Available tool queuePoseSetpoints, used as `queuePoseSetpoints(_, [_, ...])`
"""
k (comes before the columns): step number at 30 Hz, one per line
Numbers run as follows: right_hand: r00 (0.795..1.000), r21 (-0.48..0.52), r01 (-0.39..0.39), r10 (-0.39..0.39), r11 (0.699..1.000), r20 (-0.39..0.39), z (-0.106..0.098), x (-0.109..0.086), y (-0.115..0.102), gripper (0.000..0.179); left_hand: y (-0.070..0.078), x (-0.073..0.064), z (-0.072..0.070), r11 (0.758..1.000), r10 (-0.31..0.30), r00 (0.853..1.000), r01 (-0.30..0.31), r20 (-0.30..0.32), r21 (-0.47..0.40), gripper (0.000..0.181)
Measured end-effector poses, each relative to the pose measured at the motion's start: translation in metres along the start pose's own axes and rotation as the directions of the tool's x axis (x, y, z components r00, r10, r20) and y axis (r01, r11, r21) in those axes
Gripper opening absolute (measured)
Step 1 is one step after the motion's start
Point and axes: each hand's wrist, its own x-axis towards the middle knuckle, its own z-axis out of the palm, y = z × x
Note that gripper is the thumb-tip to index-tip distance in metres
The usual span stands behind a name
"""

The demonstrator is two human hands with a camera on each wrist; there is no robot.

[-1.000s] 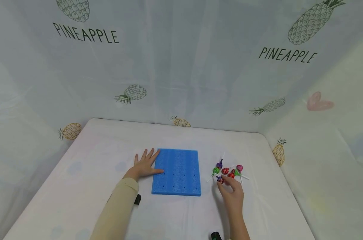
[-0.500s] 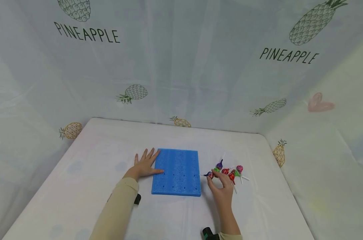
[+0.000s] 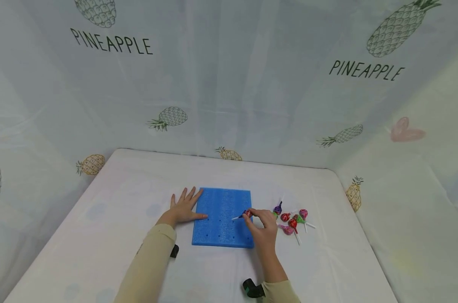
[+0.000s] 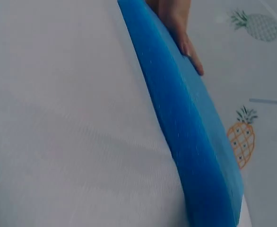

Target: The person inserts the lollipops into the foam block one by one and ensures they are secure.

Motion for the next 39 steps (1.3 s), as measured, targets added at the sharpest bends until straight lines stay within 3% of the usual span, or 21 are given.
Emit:
queuePoseSetpoints(6, [0.999, 0.021, 0.028, -0.029, 0.999, 0.020, 0.016, 0.003, -0.002, 0.026, -0.005, 0.005, 0.006, 1.000, 0.010, 1.000, -0.010, -0.010, -0.001, 0.113])
queuePoseSetpoints(15, [0.992, 0.092, 0.100, -0.107, 0.991, 0.074, 0.039, 0.010, -0.012, 0.028, -0.001, 0.001, 0.000, 1.000, -0.011, 1.000, 0.011, -0.009, -0.020, 0.112])
queuePoseSetpoints(24, [0.980, 0.086, 0.151, -0.160, 0.985, 0.121, 0.058, 0.012, -0.019, 0.026, -0.001, 0.003, 0.000, 1.000, -0.011, 1.000, 0.011, -0.002, -0.011, 0.113])
queuePoseSetpoints(39, [0.977, 0.015, 0.096, -0.097, 0.995, 0.188, 0.077, 0.004, -0.017, 0.026, 0.018, -0.010, -0.016, 1.000, -0.023, 1.000, 0.022, 0.015, 0.022, 0.107])
